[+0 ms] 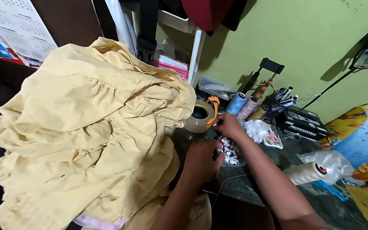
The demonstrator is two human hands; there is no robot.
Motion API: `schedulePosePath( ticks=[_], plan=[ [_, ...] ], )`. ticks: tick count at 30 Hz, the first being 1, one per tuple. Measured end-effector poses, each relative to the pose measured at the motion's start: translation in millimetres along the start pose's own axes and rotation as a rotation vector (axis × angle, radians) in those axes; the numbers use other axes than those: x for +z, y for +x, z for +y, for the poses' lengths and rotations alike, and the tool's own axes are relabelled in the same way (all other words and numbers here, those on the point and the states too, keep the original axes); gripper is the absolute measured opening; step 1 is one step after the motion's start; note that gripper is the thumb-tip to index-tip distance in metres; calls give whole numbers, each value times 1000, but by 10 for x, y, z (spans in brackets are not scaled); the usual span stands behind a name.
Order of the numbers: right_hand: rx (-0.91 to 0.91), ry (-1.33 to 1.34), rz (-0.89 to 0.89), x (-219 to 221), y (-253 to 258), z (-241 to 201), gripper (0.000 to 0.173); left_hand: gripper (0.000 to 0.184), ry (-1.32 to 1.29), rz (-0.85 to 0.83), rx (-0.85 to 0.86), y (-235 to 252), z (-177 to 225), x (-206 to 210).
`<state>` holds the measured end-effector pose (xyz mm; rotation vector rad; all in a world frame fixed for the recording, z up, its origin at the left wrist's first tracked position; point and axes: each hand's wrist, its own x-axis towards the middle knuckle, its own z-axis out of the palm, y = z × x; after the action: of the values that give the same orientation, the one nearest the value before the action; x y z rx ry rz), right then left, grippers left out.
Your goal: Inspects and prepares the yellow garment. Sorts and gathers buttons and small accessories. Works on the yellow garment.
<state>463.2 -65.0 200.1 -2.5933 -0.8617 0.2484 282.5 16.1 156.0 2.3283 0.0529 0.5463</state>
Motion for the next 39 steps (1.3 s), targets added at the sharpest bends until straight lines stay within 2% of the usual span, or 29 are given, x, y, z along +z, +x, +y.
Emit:
schedulePosePath(
  ticks=[4, 7, 12, 16, 17, 21, 25, 28, 30, 34, 37, 39],
  plan=[
    [16, -26, -34, 6, 36, -10, 12, 30, 5, -24, -30, 7, 16, -19],
    [-49, 68, -23, -132, -36, 33, 14, 31, -11, -18, -14, 9, -6, -12],
    [-109, 183, 116, -567, -612, 47, 16, 29, -66, 17, 38, -10, -37, 14],
    [-62, 152, -71, -684, -926, 77, 21, 28, -47, 29, 61, -2, -39, 29],
    [-68, 142, -59, -652, -926, 58, 22, 28, -42, 26, 53, 0, -32, 30],
    [-180, -5, 55, -367, -517, -21, 12, 30, -6, -15, 9, 15, 2, 13],
    [-146, -68, -103, -91, 40, 23, 15, 41, 6, -24, -26, 14, 27, -15],
    [-136, -51, -119, -72, 92, 42, 9, 50, 14, -21, -17, 19, 7, -13],
    [-141, -25, -97, -116, -23, 67, 10, 50, 2, -14, 5, 12, -13, 12],
    [-195, 33, 61, -456, -542, 79, 10, 47, -57, 21, 35, -13, -41, 46],
    [-85, -24, -72, -648, -843, 105, 7, 48, -37, 11, 25, -21, -47, 38],
    [-122, -22, -86, -553, -899, 138, 10, 53, 5, 22, 28, -8, -52, 74]
  ],
)
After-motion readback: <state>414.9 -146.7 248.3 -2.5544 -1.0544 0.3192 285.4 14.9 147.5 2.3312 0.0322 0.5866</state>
